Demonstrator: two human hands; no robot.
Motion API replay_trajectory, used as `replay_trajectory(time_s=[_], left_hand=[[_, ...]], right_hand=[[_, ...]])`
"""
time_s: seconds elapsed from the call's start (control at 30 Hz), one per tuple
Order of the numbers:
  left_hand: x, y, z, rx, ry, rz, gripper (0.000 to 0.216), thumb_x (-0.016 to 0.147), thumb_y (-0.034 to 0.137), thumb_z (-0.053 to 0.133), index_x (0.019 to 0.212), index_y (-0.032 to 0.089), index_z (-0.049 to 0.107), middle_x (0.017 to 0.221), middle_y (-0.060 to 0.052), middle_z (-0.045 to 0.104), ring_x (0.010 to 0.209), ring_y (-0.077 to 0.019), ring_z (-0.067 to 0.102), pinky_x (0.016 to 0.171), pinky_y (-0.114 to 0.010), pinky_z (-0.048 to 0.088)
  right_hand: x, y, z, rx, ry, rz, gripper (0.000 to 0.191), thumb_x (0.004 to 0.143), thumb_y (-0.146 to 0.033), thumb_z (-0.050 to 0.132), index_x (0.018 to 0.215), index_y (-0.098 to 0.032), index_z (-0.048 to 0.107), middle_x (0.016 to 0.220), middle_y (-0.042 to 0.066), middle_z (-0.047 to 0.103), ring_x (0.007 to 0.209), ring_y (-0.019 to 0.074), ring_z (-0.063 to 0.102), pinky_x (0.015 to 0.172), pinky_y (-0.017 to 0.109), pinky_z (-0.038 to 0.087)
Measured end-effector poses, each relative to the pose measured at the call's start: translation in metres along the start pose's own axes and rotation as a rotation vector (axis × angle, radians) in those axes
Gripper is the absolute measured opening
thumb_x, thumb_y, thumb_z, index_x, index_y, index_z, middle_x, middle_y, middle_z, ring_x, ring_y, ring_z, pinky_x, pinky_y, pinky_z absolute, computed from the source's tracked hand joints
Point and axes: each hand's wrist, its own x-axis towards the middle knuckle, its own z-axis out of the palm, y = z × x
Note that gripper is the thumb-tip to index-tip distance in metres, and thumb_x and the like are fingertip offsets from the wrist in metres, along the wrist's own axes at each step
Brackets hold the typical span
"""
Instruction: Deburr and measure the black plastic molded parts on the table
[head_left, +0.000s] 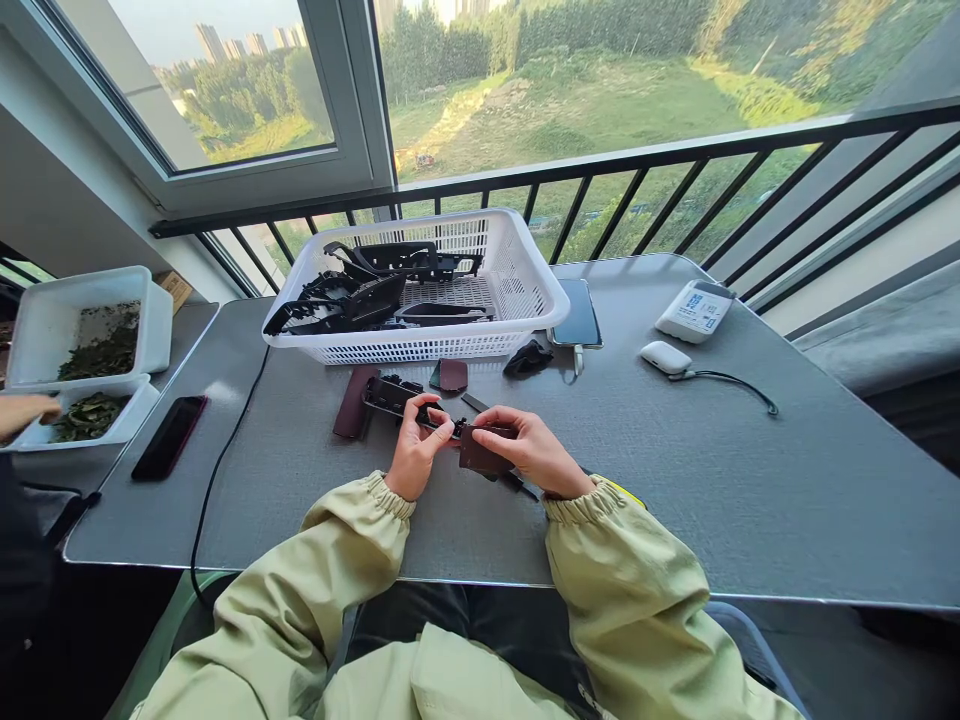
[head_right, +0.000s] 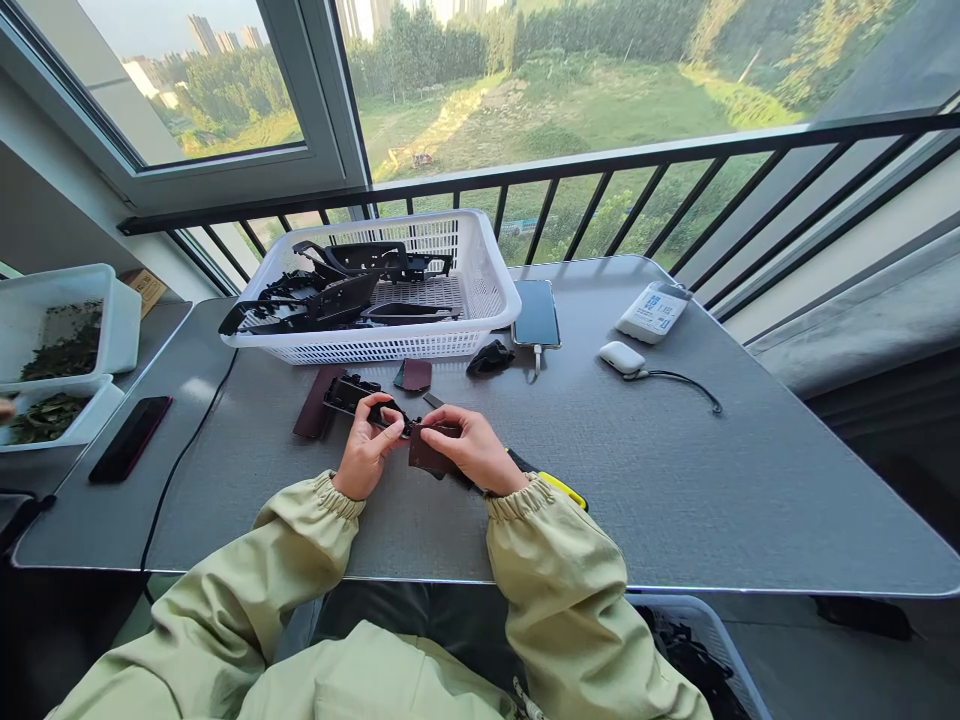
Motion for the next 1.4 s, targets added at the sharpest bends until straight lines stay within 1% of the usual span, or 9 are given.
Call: replay_trajectory(time_s=[0.17,0.23,0.37,0.47,0.57,0.73,1.0,1.27,1.4], left_hand=[[0.0012,-0.0008,-0.0014,-0.004,-0.046,0.068,0.042,0.065,0.029,0.078,0.096,0.023,0.050,0.072,0.007,0.052,0.065,-0.0069,0.048,0.066,-0.022,0.045],[0.0020,-0.0016,-0.0016,0.008,-0.045,0.106,0.039,0.064,0.027,0.079,0.090,0.022,0.051,0.071,0.006,0.051,0.067,-0.0074,0.048,0.067,-0.021,0.043],[0.0027,-0.0024,-0.0007,0.013,-0.034,0.132,0.037,0.064,0.029,0.080,0.077,0.020,0.046,0.069,0.007,0.050,0.065,-0.0073,0.046,0.065,-0.022,0.040],[0.0024,-0.0030,0.0000,0.037,-0.012,0.121,0.039,0.065,0.035,0.078,0.073,0.020,0.043,0.067,0.006,0.049,0.062,-0.0078,0.044,0.063,-0.023,0.039],[0.0019,-0.0034,-0.0003,0.120,0.015,0.138,0.037,0.069,0.040,0.075,0.073,0.020,0.044,0.068,0.005,0.050,0.063,-0.0088,0.044,0.064,-0.024,0.038],[0.0007,-0.0019,-0.0016,0.275,0.001,0.196,0.033,0.072,0.041,0.073,0.074,0.020,0.047,0.070,0.003,0.052,0.066,-0.0106,0.046,0.065,-0.024,0.039],[0.0002,0.0000,-0.0035,0.318,-0.030,0.183,0.029,0.074,0.041,0.071,0.076,0.020,0.051,0.073,0.003,0.052,0.066,-0.0107,0.045,0.066,-0.025,0.039],[0.0047,-0.0070,-0.0095,0.206,-0.059,0.151,0.028,0.074,0.041,0.071,0.078,0.020,0.053,0.075,0.002,0.051,0.069,-0.0111,0.045,0.068,-0.025,0.039],[0.0035,0.0007,-0.0055,0.088,-0.089,0.088,0.034,0.067,0.041,0.076,0.075,0.019,0.051,0.071,0.003,0.049,0.066,-0.0099,0.044,0.064,-0.023,0.039]], right_hand=[[0.0020,0.0031,-0.0004,0.080,0.134,-0.035,0.039,0.058,-0.047,0.077,0.079,-0.016,0.065,0.074,0.002,0.065,0.064,0.0131,0.056,0.059,0.025,0.046],[0.0019,0.0036,-0.0006,0.092,0.147,-0.040,0.040,0.057,-0.048,0.078,0.077,-0.016,0.064,0.072,0.001,0.064,0.063,0.0128,0.055,0.059,0.025,0.045],[-0.0009,0.0008,-0.0002,0.053,0.097,-0.087,0.039,0.061,-0.051,0.076,0.073,-0.015,0.067,0.070,0.002,0.064,0.064,0.0131,0.055,0.061,0.026,0.046],[-0.0031,-0.0016,0.0021,-0.002,0.063,-0.098,0.039,0.063,-0.052,0.073,0.072,-0.015,0.067,0.069,0.002,0.064,0.063,0.0133,0.054,0.059,0.026,0.044],[-0.0039,-0.0019,0.0054,-0.037,0.022,-0.095,0.037,0.064,-0.051,0.071,0.072,-0.015,0.066,0.066,0.001,0.062,0.060,0.0127,0.052,0.055,0.025,0.042],[-0.0034,-0.0011,0.0064,-0.079,0.011,-0.092,0.032,0.065,-0.047,0.068,0.071,-0.016,0.067,0.065,0.001,0.062,0.059,0.0120,0.050,0.053,0.024,0.040],[-0.0036,-0.0028,0.0036,-0.082,0.008,-0.051,0.032,0.063,-0.047,0.068,0.070,-0.015,0.066,0.065,0.001,0.062,0.059,0.0122,0.051,0.053,0.024,0.041],[-0.0041,-0.0046,0.0036,-0.039,0.015,-0.051,0.034,0.062,-0.048,0.071,0.070,-0.015,0.067,0.065,0.001,0.063,0.060,0.0126,0.053,0.054,0.025,0.042],[-0.0029,-0.0050,-0.0001,0.002,0.018,-0.072,0.038,0.062,-0.052,0.072,0.072,-0.015,0.067,0.066,0.001,0.062,0.059,0.0121,0.052,0.053,0.024,0.041]])
